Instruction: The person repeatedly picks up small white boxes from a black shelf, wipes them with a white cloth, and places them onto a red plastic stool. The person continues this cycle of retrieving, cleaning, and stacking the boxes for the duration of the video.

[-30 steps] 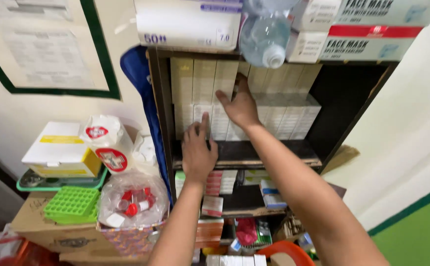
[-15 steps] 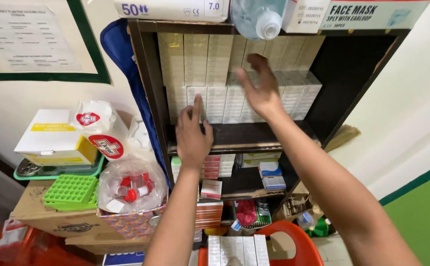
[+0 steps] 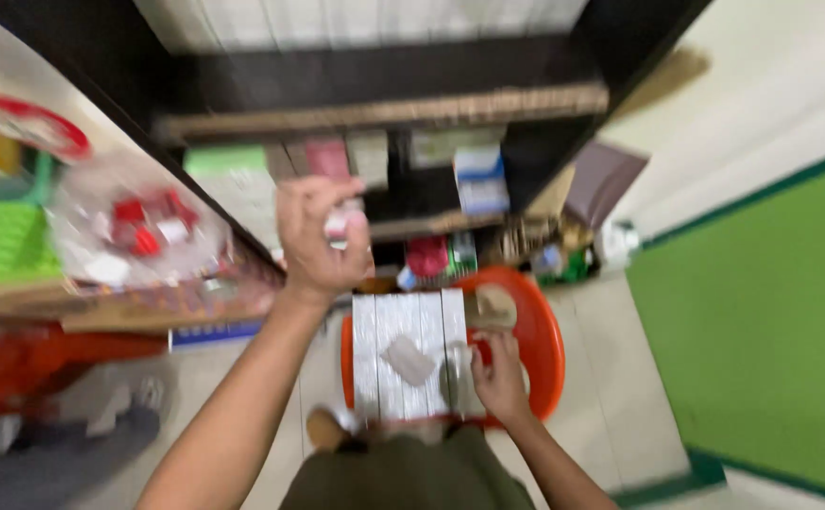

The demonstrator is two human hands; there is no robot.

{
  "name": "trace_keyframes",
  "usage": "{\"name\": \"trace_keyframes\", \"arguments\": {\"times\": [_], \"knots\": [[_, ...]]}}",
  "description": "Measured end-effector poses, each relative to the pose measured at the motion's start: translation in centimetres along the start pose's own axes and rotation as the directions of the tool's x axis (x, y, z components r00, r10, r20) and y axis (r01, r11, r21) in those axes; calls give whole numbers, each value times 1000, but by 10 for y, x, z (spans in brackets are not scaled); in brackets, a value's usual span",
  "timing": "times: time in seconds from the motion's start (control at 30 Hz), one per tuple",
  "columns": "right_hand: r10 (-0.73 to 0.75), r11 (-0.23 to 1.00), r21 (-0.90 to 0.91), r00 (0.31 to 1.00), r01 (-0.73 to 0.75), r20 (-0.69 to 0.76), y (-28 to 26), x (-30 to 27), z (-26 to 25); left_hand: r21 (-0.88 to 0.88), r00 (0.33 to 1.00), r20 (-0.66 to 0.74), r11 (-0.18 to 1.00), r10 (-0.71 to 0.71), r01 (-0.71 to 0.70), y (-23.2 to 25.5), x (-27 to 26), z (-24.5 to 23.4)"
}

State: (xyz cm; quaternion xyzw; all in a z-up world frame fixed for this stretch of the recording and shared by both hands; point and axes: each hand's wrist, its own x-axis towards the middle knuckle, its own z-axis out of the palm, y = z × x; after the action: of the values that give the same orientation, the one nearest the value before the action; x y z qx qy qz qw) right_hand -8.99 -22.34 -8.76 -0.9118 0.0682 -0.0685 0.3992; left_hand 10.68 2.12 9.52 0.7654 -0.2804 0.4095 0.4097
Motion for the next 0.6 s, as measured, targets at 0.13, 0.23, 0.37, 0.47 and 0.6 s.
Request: {"name": "trace_keyframes", "arguments": {"times": [0.13, 0.23, 0.37, 0.47, 0.6], "knots": [[69, 997, 29, 996, -71, 62, 58, -64, 23, -131, 909, 295, 930, -295, 345, 30, -165, 47], [330, 937, 75, 934, -342, 139, 82, -84, 27, -204, 499, 602, 484, -623, 851, 48, -288, 77], [490, 855, 35, 828, -518, 273, 120, -97, 30, 330, -377, 657, -200, -653, 923, 69, -463, 125], [577, 760, 40, 702, -649, 418, 117, -85, 25, 335, -369, 717, -172, -591, 927, 91, -425, 137], [545, 716, 170, 694, -677, 470, 96, -69, 29, 319, -369, 786, -186, -497, 929, 105, -364, 137]]}}
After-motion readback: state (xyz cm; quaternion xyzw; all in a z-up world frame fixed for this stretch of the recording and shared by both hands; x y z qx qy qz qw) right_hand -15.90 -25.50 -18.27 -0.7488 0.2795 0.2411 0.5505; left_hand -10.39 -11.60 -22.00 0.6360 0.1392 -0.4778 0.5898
